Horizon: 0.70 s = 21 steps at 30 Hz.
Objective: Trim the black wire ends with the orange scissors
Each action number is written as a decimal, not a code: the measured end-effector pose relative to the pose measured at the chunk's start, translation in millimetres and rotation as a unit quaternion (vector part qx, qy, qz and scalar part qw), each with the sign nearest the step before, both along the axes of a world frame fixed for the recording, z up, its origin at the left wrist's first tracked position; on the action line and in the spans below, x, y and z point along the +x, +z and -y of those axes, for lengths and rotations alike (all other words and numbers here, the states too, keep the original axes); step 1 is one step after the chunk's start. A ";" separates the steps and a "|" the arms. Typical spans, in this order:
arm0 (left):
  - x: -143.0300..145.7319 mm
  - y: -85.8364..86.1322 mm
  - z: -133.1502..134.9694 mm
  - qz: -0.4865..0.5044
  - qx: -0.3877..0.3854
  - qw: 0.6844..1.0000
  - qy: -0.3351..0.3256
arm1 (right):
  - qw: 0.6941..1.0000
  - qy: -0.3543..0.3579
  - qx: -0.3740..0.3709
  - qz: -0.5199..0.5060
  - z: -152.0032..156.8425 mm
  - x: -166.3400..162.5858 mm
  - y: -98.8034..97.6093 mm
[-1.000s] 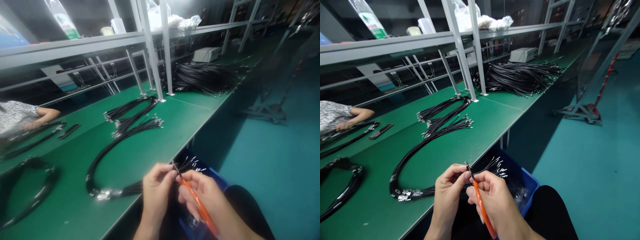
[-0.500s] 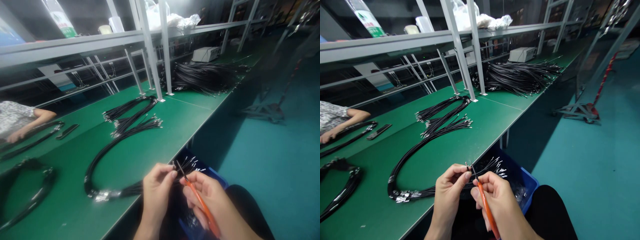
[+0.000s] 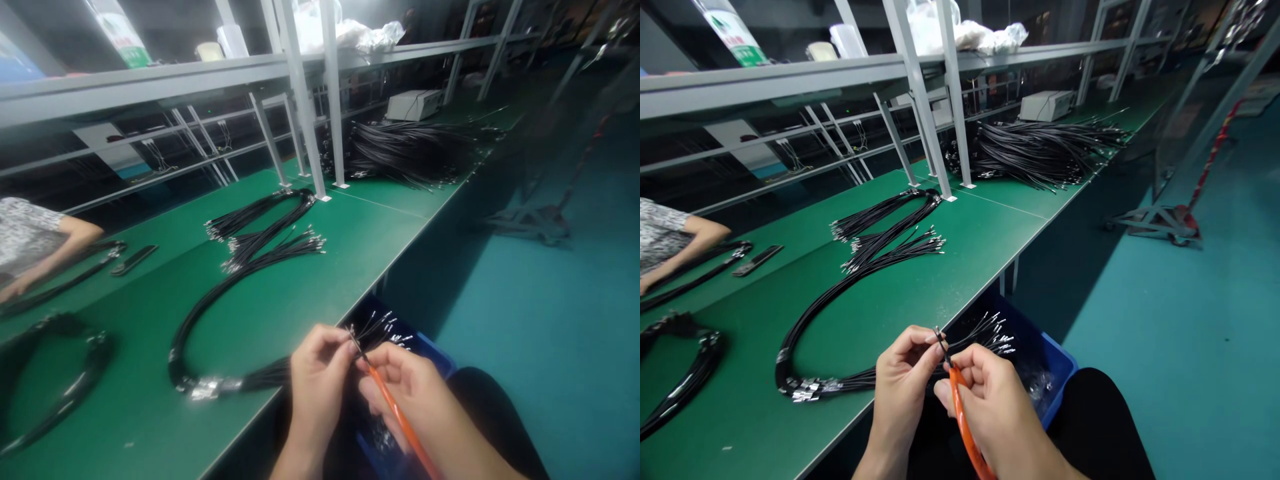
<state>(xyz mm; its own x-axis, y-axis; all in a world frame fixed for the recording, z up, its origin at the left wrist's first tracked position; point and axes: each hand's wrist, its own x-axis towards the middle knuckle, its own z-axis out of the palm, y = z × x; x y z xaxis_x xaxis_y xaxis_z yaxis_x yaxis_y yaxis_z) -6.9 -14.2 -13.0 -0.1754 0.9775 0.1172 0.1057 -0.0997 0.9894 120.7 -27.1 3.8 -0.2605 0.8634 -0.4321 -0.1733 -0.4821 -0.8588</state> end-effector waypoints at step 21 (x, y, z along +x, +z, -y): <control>2.7 0.3 -2.0 -0.084 0.038 0.995 0.024 | 0.981 -0.085 0.127 0.119 6.1 10.4 -8.7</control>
